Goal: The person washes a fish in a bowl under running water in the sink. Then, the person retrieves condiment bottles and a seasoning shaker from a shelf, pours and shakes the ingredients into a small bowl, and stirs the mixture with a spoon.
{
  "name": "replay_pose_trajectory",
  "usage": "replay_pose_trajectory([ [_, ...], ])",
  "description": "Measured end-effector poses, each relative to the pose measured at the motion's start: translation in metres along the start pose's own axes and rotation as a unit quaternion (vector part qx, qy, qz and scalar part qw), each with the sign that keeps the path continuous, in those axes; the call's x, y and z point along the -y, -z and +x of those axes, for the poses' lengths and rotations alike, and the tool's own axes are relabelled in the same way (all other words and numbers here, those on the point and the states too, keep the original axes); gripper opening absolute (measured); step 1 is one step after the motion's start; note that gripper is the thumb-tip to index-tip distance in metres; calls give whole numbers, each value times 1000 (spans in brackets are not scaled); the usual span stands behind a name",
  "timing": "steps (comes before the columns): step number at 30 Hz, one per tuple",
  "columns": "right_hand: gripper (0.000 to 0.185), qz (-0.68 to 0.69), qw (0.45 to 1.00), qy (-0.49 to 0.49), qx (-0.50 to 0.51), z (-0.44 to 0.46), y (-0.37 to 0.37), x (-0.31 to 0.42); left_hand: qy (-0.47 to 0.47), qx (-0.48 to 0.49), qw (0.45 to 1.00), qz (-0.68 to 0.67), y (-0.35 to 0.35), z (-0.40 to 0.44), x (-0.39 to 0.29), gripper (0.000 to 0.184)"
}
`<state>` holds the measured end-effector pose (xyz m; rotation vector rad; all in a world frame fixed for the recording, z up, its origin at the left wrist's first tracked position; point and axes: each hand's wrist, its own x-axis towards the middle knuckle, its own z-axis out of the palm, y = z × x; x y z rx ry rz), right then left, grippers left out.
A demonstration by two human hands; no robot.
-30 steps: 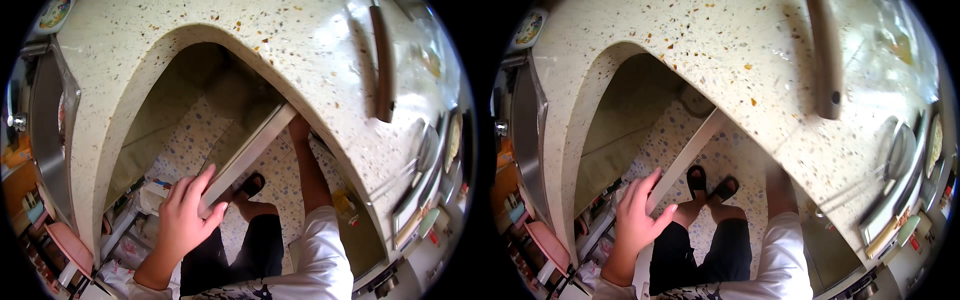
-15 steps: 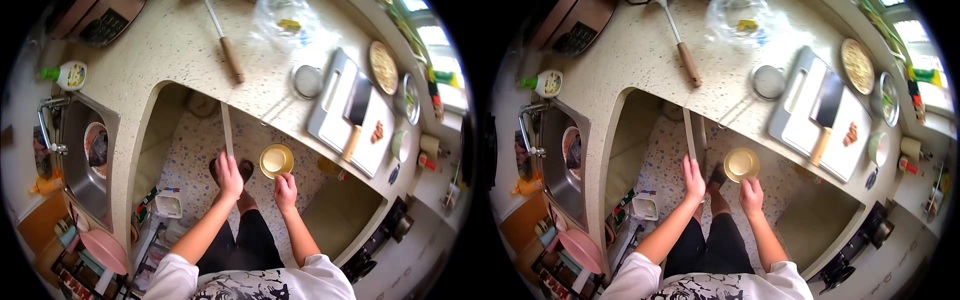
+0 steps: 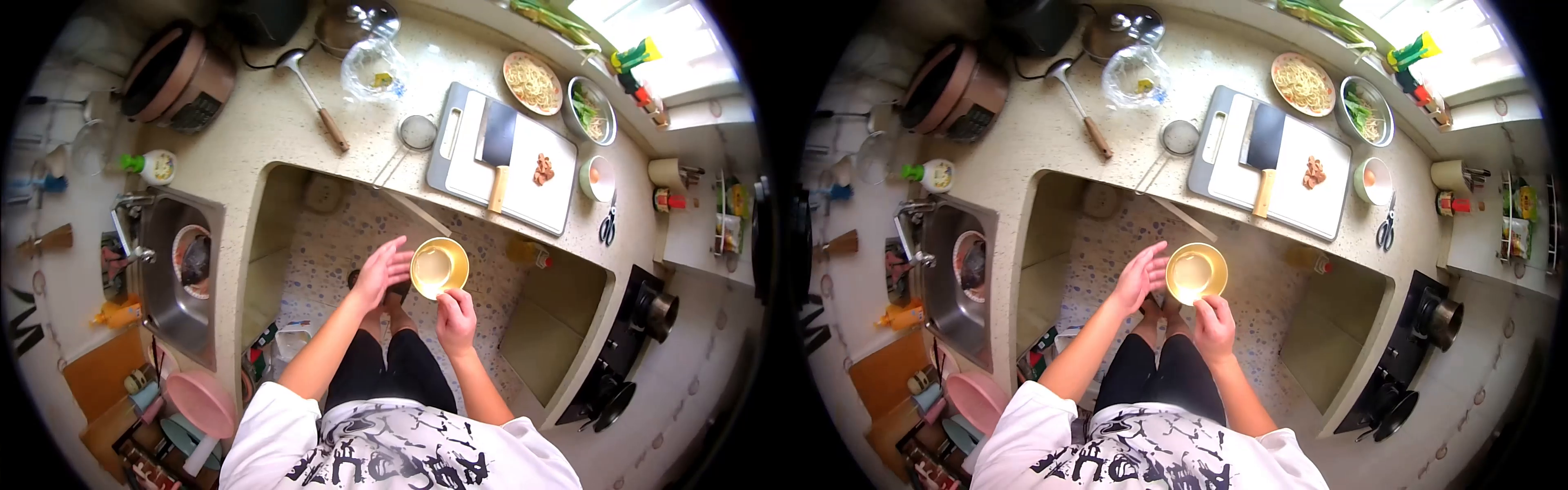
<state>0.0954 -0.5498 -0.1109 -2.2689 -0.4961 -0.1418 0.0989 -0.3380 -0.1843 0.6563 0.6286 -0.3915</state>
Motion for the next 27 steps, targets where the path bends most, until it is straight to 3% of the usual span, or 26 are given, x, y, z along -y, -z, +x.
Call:
replay_pose_trajectory([
  [3,22,61,996,47,35,10,-3,32,-73,57,995,-27,-4,-77,-10,66],
  [6,20,135,981,94,102,17,-10,74,-124,44,988,-82,-11,-139,-23,84],
  [7,20,158,972,112,130,19,-14,89,-141,45,985,-87,-1,-151,-21,92],
  [14,21,279,892,187,303,32,-82,188,-283,13,937,-206,88,-225,-14,97],
  [20,42,285,851,202,393,40,-146,272,-367,-134,899,-198,182,-284,-76,93],
  [22,44,273,856,184,398,45,-162,295,-448,-176,864,-146,224,-297,-110,84],
  [24,40,250,855,155,427,39,-186,293,-436,-198,848,-227,273,-311,-138,76],
  [25,38,229,858,159,431,38,-194,291,-434,-272,832,-214,276,-321,-160,67],
  [26,36,207,861,163,435,39,-201,287,-425,-376,816,-112,275,-325,-179,68],
  [27,34,194,856,161,452,39,-209,282,-408,-446,793,74,299,-322,-186,77],
])
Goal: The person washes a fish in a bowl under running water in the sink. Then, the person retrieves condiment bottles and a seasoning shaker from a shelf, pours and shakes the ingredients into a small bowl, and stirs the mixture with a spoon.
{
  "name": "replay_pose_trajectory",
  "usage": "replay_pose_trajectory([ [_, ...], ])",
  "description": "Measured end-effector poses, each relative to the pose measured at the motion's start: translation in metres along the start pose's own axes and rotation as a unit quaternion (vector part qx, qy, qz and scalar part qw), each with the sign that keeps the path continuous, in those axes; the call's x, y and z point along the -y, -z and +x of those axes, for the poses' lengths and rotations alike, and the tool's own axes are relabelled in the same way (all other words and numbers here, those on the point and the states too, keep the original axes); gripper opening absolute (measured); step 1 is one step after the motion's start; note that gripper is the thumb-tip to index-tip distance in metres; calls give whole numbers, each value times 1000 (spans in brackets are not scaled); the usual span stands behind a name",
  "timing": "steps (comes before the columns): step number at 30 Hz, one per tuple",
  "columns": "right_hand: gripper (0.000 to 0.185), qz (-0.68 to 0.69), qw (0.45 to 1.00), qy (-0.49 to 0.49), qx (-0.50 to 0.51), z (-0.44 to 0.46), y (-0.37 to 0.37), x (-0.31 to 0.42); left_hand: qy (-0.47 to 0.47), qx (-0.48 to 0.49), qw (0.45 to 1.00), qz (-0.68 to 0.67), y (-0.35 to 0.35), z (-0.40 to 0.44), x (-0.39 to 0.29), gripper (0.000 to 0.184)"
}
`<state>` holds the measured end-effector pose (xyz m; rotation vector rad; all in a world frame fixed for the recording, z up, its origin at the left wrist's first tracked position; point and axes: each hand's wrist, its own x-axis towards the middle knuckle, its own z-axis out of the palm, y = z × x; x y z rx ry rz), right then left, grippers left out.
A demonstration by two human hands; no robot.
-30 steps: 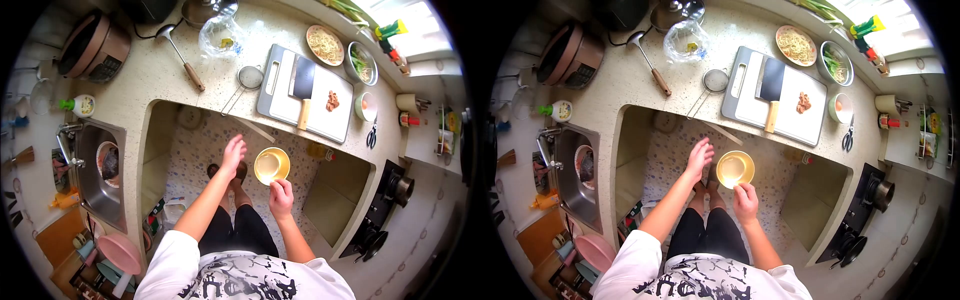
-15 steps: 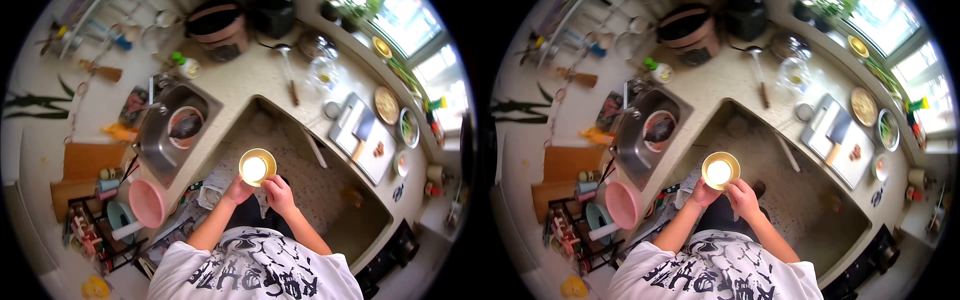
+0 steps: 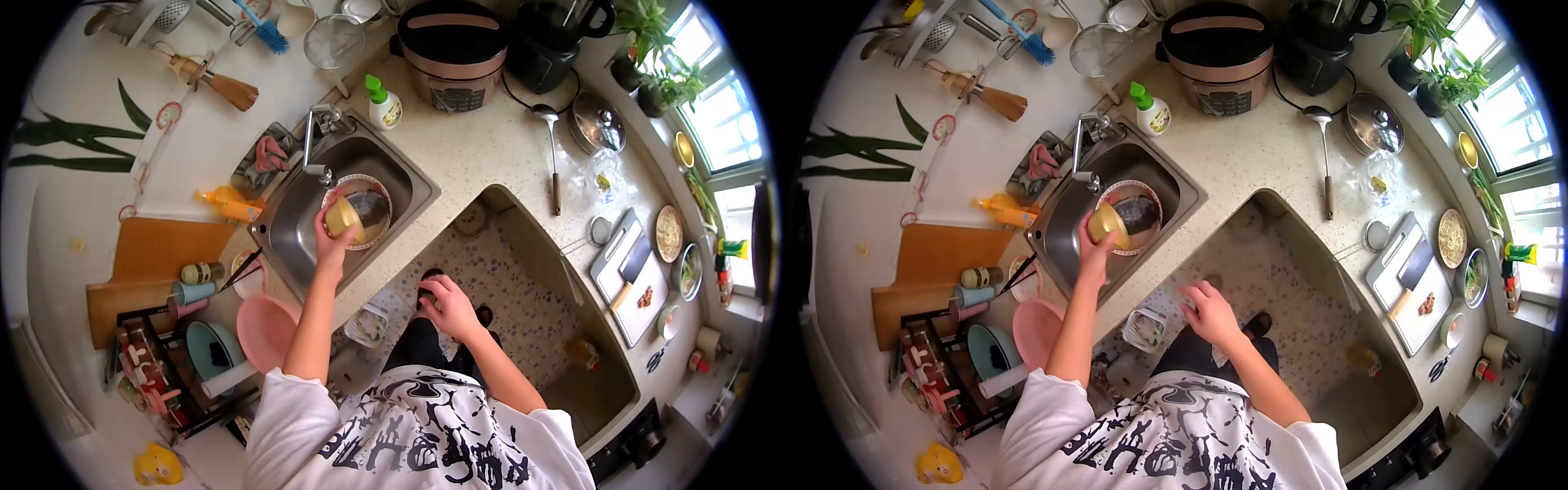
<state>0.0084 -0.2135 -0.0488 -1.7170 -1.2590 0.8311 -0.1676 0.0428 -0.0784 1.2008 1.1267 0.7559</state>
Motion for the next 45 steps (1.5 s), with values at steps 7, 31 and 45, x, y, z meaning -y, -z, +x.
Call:
replay_pose_trajectory([
  [7,22,-80,995,-57,28,0,9,-28,-203,-49,764,610,18,45,-15,93],
  [31,24,-3,962,-235,-142,-34,47,-23,274,324,879,-216,-94,-18,10,90],
  [45,21,356,733,-273,-512,-274,118,-64,299,652,695,-55,-352,-251,-2,94],
])
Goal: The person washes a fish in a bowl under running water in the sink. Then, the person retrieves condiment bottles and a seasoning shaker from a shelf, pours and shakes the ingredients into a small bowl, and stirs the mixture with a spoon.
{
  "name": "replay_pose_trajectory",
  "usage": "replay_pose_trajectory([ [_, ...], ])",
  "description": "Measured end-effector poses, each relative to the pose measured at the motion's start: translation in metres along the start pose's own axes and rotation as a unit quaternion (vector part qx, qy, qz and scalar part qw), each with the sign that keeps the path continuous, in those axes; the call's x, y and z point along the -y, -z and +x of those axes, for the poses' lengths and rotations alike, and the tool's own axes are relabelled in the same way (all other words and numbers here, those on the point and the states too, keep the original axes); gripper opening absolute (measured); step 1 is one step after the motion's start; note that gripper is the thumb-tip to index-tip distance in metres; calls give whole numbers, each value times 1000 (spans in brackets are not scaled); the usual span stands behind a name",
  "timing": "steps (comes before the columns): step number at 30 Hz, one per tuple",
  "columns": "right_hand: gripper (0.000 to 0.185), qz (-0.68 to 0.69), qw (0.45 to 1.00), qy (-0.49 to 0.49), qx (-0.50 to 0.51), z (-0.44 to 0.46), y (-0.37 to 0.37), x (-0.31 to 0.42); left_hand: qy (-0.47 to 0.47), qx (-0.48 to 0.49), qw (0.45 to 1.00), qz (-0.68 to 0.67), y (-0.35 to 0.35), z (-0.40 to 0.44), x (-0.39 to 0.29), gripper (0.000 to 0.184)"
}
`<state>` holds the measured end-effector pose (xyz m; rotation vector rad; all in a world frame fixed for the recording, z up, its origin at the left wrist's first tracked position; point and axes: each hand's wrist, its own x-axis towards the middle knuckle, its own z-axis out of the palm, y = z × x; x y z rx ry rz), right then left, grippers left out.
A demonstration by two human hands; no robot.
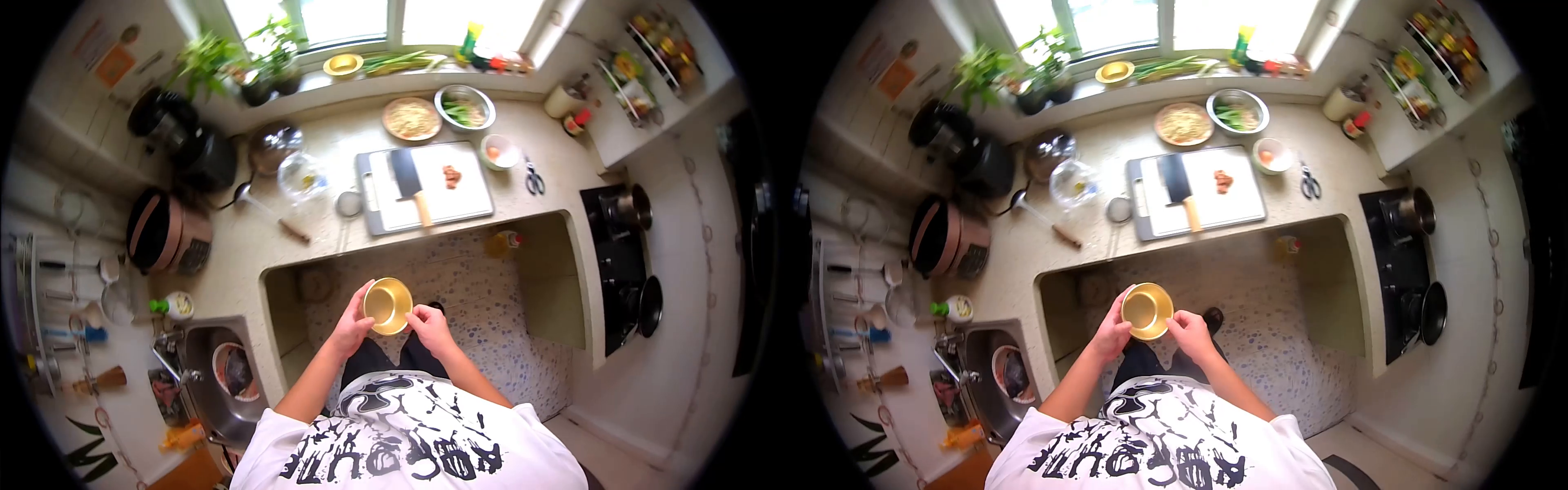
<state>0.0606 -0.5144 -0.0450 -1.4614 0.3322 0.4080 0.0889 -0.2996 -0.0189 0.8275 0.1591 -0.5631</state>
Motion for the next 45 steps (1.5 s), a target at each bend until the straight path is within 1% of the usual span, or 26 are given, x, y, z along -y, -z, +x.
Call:
replay_pose_trajectory([
  [1,20,32,999,5,-28,1,24,-4,22,-9,1000,15,-15,15,10,89],
  [2,20,25,998,14,-51,3,50,-8,42,-18,998,31,-29,32,19,84],
  [4,20,10,995,26,-95,2,97,-6,44,-27,989,138,-55,62,43,71],
  [5,21,-24,991,30,-129,1,120,-5,44,-32,980,189,-67,76,54,64],
  [8,20,-66,984,34,-159,-8,175,12,87,-64,973,203,-112,112,76,51],
  [9,20,-55,983,46,-168,-10,188,20,64,-60,966,244,-120,124,85,45],
  [12,20,-76,976,48,-200,-8,226,24,44,-47,932,358,-142,151,99,41],
  [15,21,-87,973,68,-205,3,251,28,65,-34,920,386,-165,173,97,37],
  [19,21,-70,978,63,-189,29,271,33,83,-78,929,351,-180,205,93,37],
  [21,18,-11,985,50,-163,50,278,34,93,-106,929,341,-182,222,90,38],
  [25,13,102,986,3,-132,97,296,48,60,-155,949,268,-171,270,71,40],
  [26,13,99,987,-4,-127,110,301,52,47,-172,942,284,-166,286,65,41],
  [28,13,90,989,-17,-118,139,315,60,19,-206,939,274,-151,322,54,42],
  [29,17,90,989,-32,-117,153,320,66,15,-213,942,258,-144,341,47,43],
  [32,22,108,977,-120,-137,199,328,94,-11,-250,939,234,-128,401,29,43],
  [33,28,113,973,-147,-136,219,333,94,-11,-266,934,237,-129,418,20,43],
  [34,29,126,969,-162,-140,237,335,98,-17,-269,933,241,-125,436,15,42],
  [36,31,155,958,-191,-149,277,340,104,-15,-290,912,290,-119,470,7,41],
  [37,41,144,958,-205,-137,296,342,106,-13,-292,909,295,-117,485,4,41],
  [40,51,157,946,-244,-147,341,344,115,2,-305,897,320,-108,517,2,40],
  [41,59,164,941,-259,-143,354,343,117,12,-310,891,331,-105,528,2,40],
  [44,61,196,930,-278,-138,378,343,112,28,-321,878,354,-104,543,2,39],
  [45,56,205,928,-277,-143,383,343,109,34,-322,876,357,-103,546,3,39],
])
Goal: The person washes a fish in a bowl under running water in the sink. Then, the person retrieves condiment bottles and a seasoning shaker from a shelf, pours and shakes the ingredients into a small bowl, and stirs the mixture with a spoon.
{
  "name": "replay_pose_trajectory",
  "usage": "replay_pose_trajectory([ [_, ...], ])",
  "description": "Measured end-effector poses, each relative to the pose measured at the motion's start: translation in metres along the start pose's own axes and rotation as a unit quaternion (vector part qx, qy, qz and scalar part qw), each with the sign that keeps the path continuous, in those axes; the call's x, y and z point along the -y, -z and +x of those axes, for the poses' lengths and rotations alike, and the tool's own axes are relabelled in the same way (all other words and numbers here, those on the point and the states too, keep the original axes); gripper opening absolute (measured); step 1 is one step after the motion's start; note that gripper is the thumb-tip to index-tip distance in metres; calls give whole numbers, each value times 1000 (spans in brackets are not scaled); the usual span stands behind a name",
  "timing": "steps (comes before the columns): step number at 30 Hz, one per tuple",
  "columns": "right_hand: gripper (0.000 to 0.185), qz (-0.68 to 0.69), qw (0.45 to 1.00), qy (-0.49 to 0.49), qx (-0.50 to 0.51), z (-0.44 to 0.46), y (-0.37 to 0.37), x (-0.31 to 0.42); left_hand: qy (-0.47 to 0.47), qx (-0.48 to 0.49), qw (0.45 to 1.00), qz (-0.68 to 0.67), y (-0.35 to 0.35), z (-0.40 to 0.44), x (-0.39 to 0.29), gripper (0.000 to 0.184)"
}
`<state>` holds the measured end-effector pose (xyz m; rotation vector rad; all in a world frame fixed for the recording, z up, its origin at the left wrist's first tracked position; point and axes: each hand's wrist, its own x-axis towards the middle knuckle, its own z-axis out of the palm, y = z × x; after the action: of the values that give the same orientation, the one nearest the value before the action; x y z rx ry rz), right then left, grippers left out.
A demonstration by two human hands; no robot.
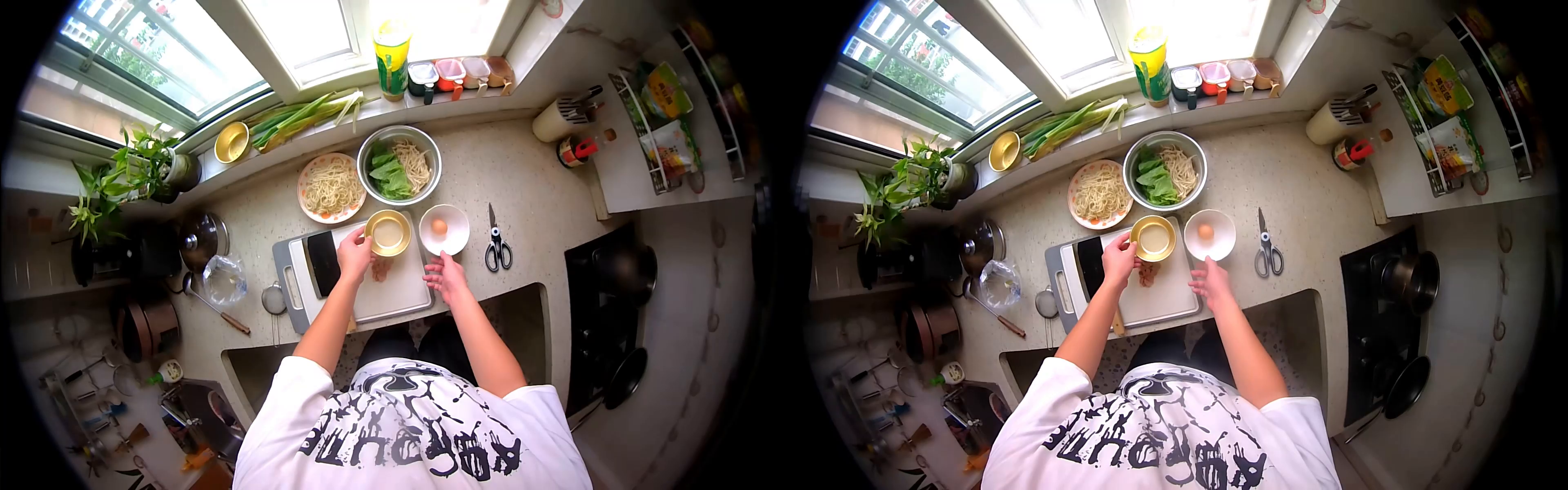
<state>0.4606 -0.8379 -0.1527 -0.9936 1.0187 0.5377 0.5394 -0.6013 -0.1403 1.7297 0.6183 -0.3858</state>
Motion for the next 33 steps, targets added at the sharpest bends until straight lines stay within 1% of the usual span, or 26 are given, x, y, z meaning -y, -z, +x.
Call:
replay_pose_trajectory([
  [3,40,15,1000,13,-12,12,-1,3,9,0,1000,15,-6,6,2,38],
  [6,33,24,998,21,-47,13,4,8,15,-4,1000,8,-10,8,4,38],
  [9,31,-3,998,14,-56,18,15,19,25,-13,999,15,-14,7,2,39],
  [16,31,-34,999,-9,-25,28,34,39,14,-57,998,36,-24,9,12,40],
  [18,35,-23,1000,-16,-3,29,38,38,17,-56,997,40,-25,7,9,40],
  [23,34,-13,1000,-15,16,30,41,37,18,-59,997,40,-26,5,6,39],
  [26,34,-14,999,-14,26,27,40,37,-8,-59,997,48,-28,16,27,39],
  [29,35,-13,999,-15,29,29,41,37,-15,-58,996,65,-29,19,31,39],
  [32,36,-14,999,-17,35,29,43,37,-1,-54,996,68,-28,14,25,44],
  [33,37,-15,999,-18,38,29,43,37,-15,-70,992,99,-27,12,23,46],
])
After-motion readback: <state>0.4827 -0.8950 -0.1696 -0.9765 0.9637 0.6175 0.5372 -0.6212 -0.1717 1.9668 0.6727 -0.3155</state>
